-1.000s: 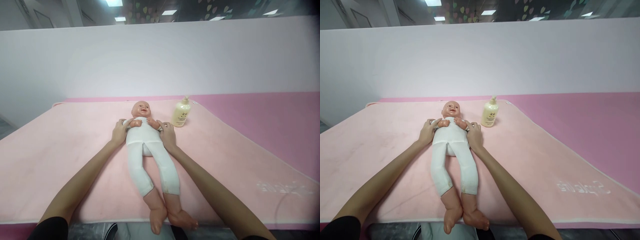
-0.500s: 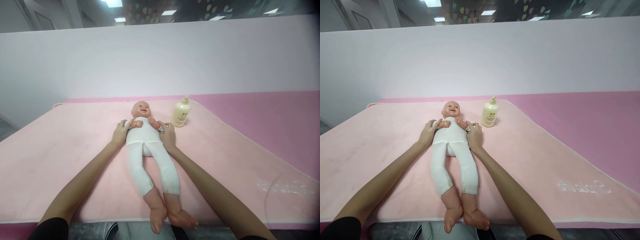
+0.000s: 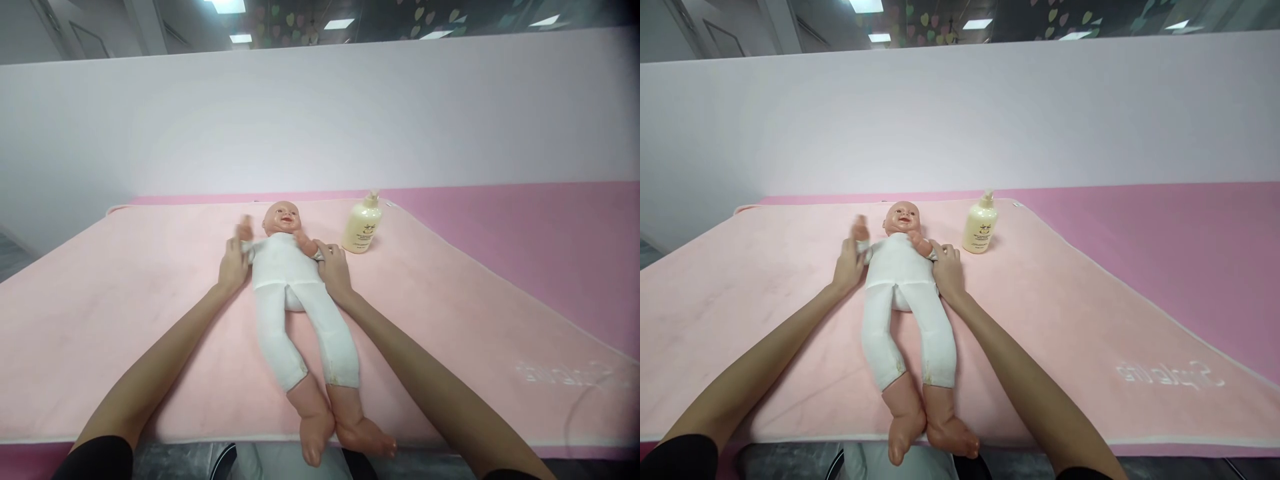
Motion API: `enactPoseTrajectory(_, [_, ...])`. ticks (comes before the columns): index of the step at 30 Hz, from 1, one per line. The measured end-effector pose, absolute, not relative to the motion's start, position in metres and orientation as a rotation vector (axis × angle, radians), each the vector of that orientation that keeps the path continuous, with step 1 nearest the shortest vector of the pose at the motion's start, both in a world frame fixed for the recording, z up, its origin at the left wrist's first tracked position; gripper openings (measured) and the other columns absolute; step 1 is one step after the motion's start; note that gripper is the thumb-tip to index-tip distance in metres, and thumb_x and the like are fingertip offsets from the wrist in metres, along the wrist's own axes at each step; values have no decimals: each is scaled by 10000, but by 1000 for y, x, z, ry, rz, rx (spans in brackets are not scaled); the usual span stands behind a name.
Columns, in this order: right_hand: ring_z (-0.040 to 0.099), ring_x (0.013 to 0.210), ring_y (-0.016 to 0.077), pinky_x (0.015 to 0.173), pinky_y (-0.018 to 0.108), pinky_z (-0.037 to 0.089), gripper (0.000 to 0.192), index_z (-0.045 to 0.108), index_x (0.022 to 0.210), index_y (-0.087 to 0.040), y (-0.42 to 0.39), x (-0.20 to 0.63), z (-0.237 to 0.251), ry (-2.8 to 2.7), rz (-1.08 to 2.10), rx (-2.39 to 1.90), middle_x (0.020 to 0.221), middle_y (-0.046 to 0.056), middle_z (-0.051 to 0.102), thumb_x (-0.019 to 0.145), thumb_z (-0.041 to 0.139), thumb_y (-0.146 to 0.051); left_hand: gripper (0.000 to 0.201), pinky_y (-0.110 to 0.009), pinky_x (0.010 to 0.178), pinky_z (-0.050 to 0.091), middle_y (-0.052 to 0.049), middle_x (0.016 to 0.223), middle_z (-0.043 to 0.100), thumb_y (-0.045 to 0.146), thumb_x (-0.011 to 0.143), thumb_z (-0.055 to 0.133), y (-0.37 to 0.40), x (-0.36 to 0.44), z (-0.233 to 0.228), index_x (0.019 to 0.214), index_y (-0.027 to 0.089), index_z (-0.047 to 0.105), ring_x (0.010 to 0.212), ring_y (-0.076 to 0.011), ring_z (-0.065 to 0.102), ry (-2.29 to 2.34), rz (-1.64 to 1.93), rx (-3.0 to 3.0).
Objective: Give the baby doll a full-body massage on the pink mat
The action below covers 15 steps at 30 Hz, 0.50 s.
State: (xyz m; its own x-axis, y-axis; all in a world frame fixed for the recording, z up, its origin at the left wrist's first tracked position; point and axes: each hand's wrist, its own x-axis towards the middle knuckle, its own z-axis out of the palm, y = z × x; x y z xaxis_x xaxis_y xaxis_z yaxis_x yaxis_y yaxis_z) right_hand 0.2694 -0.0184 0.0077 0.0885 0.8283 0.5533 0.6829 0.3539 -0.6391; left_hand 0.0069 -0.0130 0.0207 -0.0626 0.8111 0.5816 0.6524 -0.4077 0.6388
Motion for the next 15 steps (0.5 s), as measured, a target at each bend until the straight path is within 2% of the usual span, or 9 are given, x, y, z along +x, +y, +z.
enactPoseTrajectory(2, [490,972,270,877,421,430,511,552,1222,-211,-21,269,10,-1736,125,-1390,1004,118,546,757,379,-90,501,-379,926,464,-94,1314,482,224,870,467,-20,17,25,1361,323,452,1143,-262,496,1677,1187,2296])
enactPoseTrajectory(4, [504,968,261,872,414,436,481,532,1217,-204,-22,273,10,-1658,208,-1385,1015,107,556,765,392,-118,495,-382,921,467,-85,1324,472,211,878,435,-21,21,26,1353,346,465,1152,-262,487,1709,1102,2362])
enactPoseTrajectory(8, [542,978,241,864,391,450,375,455,1159,-181,-22,282,5,-1240,478,-1365,1092,108,576,804,476,-299,649,-398,985,437,-111,1275,505,301,873,480,-10,8,19,1472,264,233,1159,-245,503,1580,1519,1947])
enactPoseTrajectory(11, [550,1010,241,873,383,444,410,402,1165,-171,-21,281,3,-1043,463,-1347,1148,145,561,835,469,-405,697,-349,986,435,-92,1302,498,383,903,435,-6,-1,16,1490,277,74,1164,-199,518,1432,1838,1522])
enactPoseTrajectory(15, [557,1030,235,884,369,436,436,390,1221,-185,-5,269,8,-1246,365,-1220,1179,134,566,864,440,-430,678,-327,920,453,-107,1263,541,456,918,383,-5,7,22,1499,250,101,1064,-200,568,1374,1786,1703])
